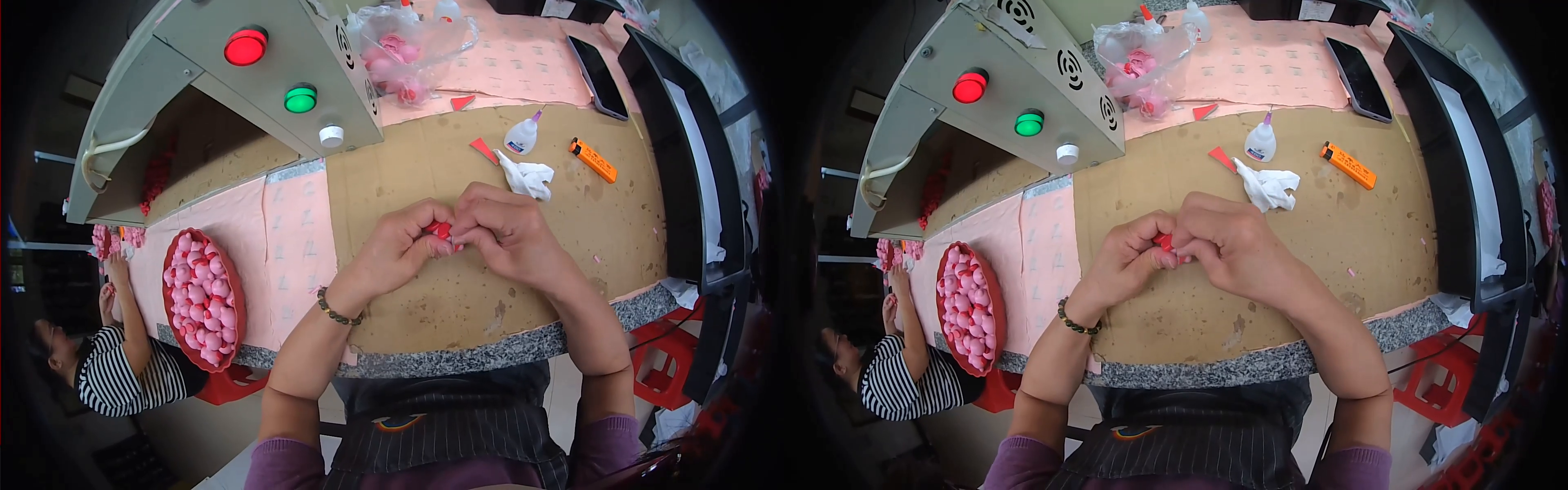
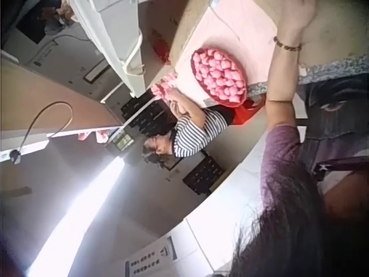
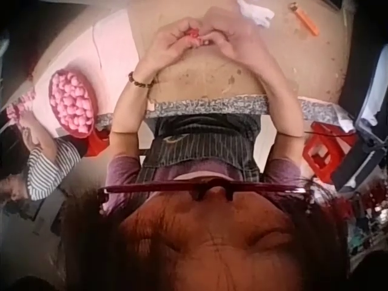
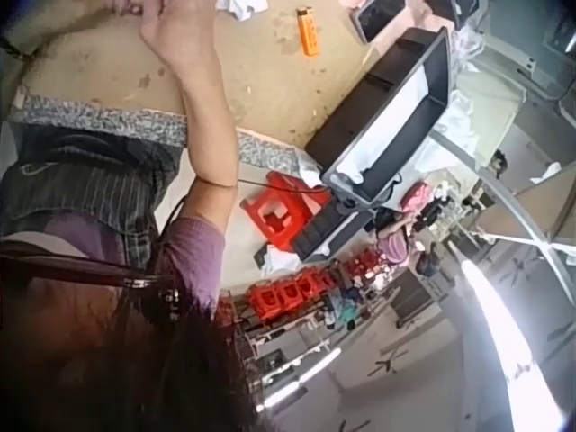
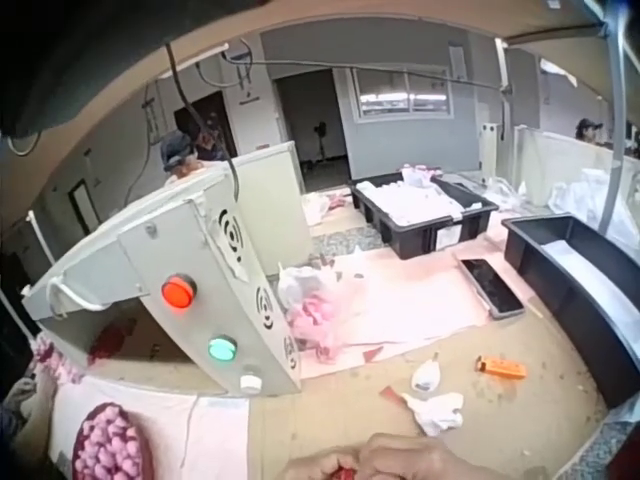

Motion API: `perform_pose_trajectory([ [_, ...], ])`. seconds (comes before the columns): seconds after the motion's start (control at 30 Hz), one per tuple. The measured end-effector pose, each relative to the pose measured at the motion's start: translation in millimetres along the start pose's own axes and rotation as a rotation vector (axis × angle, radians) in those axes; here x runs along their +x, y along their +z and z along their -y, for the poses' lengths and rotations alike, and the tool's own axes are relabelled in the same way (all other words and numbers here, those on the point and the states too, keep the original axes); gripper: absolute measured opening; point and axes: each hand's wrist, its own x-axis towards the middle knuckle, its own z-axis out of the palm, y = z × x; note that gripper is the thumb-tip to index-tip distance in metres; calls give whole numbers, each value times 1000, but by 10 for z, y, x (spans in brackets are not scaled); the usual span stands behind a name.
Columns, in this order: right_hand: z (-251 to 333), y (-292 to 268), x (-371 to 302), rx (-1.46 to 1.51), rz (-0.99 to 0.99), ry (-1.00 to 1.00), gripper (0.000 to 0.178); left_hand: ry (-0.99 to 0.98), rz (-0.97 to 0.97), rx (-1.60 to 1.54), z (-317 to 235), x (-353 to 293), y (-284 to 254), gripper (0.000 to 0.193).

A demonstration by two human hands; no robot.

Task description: Assembling small toy components by gluing foam balls and wing-shaped parts.

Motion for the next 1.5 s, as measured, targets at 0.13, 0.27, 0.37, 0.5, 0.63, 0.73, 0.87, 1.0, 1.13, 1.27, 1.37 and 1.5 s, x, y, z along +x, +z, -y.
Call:
perform_pose_trajectory([
  [0.13, -60, 68, -29, -274, -56, -172, 13, -81, 17, -44, -45, 13, 0, 15],
  [0.27, -34, 107, -23, -259, -140, -223, 15, -122, 20, -115, -57, 5, -26, 15],
  [0.37, -28, -60, 14, -381, -229, -220, 13, -92, 65, -41, -113, 7, -24, 15],
  [0.5, 26, -261, 14, -132, 23, 74, 11, -84, 69, -81, -61, 9, -54, 18],
  [0.63, 61, -161, -20, -391, 246, 178, 10, -13, -10, -149, -17, -7, -57, 19],
  [0.73, 144, -245, 39, -930, -32, 44, 13, 46, -18, -164, -4, 1, -54, 20],
  [0.87, -150, -180, -24, -1151, -96, 139, 17, 64, -19, -181, 6, 13, -49, 20],
  [1.0, -142, -93, 0, -765, -127, 121, 20, -21, -20, -191, -12, -19, -97, 17],
  [1.13, 1, 79, -25, -59, -226, -20, 22, -54, -21, -218, -34, -1, -74, 16],
  [1.27, -39, 136, -12, -237, -5, -285, 23, -121, -28, -295, -22, 10, -92, 20],
  [1.37, -75, 31, 46, -371, 91, -420, 24, -151, 8, -314, -9, 0, -87, 19],
  [1.5, -64, -94, 60, -595, 163, -419, 24, -162, 31, -280, -76, -3, -90, 16],
])
